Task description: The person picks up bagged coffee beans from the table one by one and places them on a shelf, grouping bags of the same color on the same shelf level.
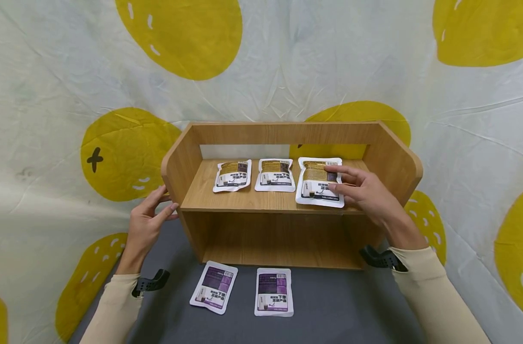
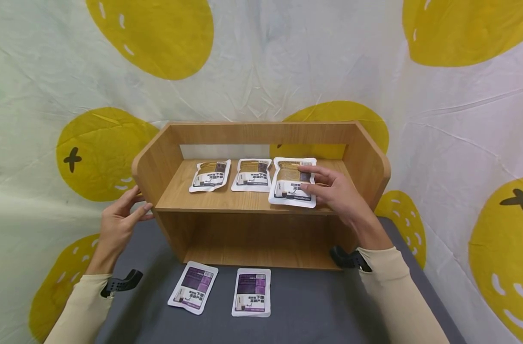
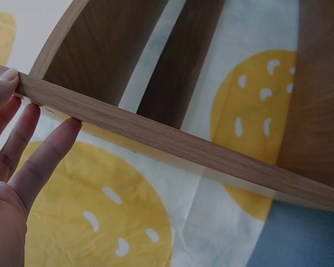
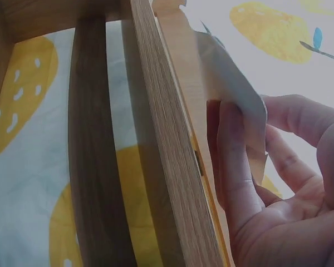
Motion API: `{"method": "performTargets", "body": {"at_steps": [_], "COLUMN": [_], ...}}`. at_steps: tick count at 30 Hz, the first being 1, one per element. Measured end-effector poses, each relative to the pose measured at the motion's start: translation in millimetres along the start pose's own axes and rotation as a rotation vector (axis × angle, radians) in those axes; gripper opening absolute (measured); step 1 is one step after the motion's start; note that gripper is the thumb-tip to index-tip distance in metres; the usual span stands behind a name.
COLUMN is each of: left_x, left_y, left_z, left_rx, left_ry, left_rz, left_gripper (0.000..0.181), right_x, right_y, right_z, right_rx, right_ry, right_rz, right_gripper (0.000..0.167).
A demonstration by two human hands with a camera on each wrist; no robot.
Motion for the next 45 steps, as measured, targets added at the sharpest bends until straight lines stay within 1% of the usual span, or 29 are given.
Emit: {"method": "performTargets", "body": {"at_steps": [7, 12, 15, 20, 23, 28, 32, 35, 40, 45], "left_x": [2.5, 1.6, 0.8, 1.0, 1.4, 1.5, 1.1, 1.3, 1.3, 0.8], "left_y": [0.1, -0.3, -0.3, -0.2, 0.0, 0.0, -0.1, 0.2, 0.4, 0.4], "left_z": [2.2, 2.2, 2.6, 2.2, 2.2, 3.1, 3.2, 3.0, 2.4, 1.7], "left_rx": [0.009, 0.014, 0.005, -0.006, -0.006, -0.009, -0.002, 0.008, 0.012, 0.013], "left_ry": [0.011, 0.005, 0.003, 0.007, 0.009, 0.014, 0.010, 0.002, -0.006, -0.008], "left_rz": [0.001, 0.002, 0.002, 0.003, 0.001, -0.001, -0.001, -0.003, -0.003, -0.003], "left_gripper": [0.069, 0.069, 0.069, 0.069, 0.069, 0.068, 0.068, 0.069, 0.068, 0.068], "right_x": [-9.8, -13.1, -15.5, -18.8, -21.2, -25.8, -29.3, -32.4, -37.7, -39.9], "right_y": [5.2, 11.6, 13.9, 13.4, 12.4, 12.5, 13.4, 13.0, 10.9, 10.6], "right_z": [-2.4, -5.4, -5.3, -4.0, -3.6, -3.1, -3.2, -3.2, -4.4, -6.2], "right_rx": [-0.002, 0.006, 0.012, 0.053, 0.054, 0.060, 0.104, 0.122, 0.118, 0.124], "right_ry": [-0.036, -0.075, -0.087, -0.088, -0.088, -0.094, -0.101, -0.100, -0.080, -0.081], "right_rz": [-0.024, -0.067, -0.077, -0.059, -0.047, -0.059, -0.070, -0.061, -0.037, -0.048], "right_gripper": [0.060, 0.060, 0.059, 0.060, 0.061, 0.065, 0.067, 0.065, 0.063, 0.063]}}
Point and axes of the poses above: each hand's wrist, its own x-axis away from the middle knuckle, its own y-axis out of the back of the hand, z = x × y, the point moved 9 cm from there along -x, towards the middle knuckle, and after that the axes turned 12 degrees about -y, right-handed, at the moved point
